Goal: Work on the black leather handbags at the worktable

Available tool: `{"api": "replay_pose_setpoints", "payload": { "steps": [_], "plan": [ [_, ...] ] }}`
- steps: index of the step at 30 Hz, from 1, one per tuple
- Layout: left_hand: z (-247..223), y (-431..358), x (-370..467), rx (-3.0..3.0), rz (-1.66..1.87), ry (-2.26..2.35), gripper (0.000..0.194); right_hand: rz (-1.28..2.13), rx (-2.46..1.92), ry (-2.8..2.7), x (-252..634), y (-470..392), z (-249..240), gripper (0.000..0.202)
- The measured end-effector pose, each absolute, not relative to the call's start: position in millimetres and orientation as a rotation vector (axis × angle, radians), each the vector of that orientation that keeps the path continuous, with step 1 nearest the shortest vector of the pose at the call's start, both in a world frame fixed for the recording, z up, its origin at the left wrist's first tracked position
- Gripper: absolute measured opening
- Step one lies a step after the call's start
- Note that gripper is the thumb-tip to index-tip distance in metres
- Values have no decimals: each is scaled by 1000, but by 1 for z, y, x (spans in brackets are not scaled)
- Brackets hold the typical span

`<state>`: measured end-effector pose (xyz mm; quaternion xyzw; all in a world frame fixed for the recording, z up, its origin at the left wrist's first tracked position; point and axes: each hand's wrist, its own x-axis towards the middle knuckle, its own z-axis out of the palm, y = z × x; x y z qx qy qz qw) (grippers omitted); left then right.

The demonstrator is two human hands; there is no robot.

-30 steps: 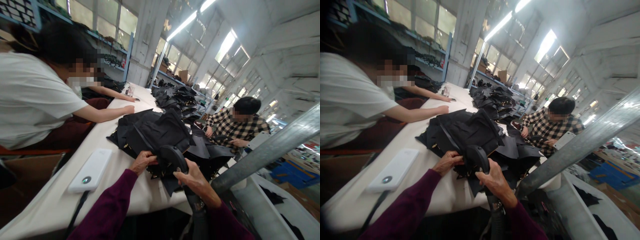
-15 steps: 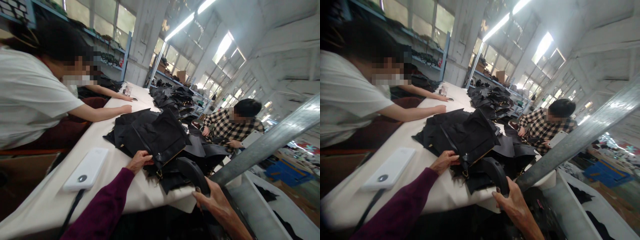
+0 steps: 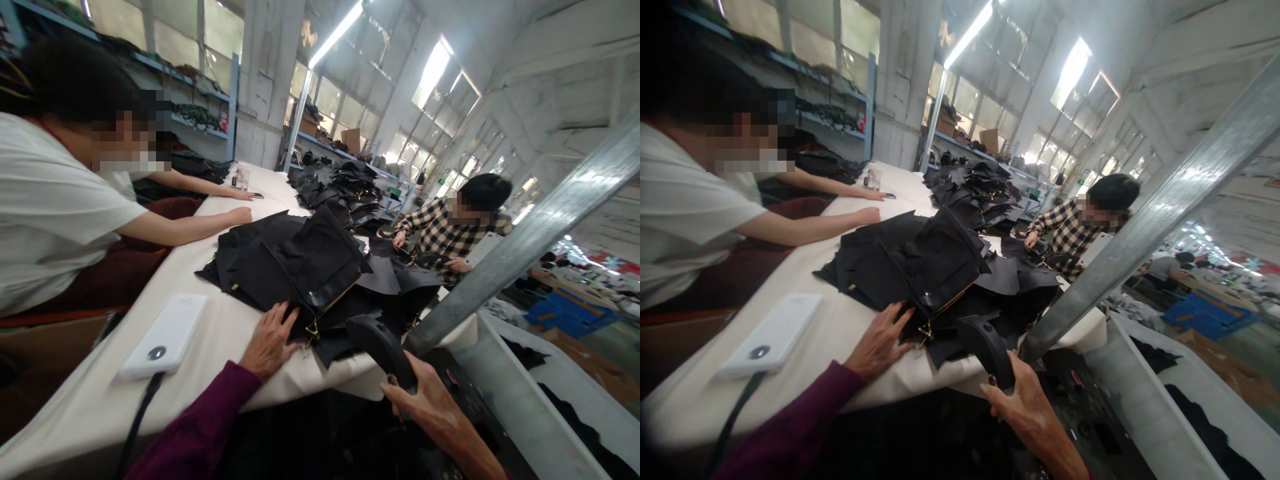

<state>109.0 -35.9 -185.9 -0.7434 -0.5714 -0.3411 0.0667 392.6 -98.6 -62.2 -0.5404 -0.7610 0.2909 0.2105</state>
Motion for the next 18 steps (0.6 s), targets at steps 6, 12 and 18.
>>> {"api": "replay_pose_setpoints", "payload": {
  "steps": [6,12,18],
  "plan": [
    [-185,-33,108,-2179,-726,-1729,52,895,-1471,-2059,401,-108,-64,18],
    [-168,-33,95,-2306,-705,-1693,28,907,-1502,-2032,410,-111,-71,19],
    [-133,-43,113,-2396,-1241,-1680,23,865,-1528,-2064,416,-115,-75,19]
  ]
}}
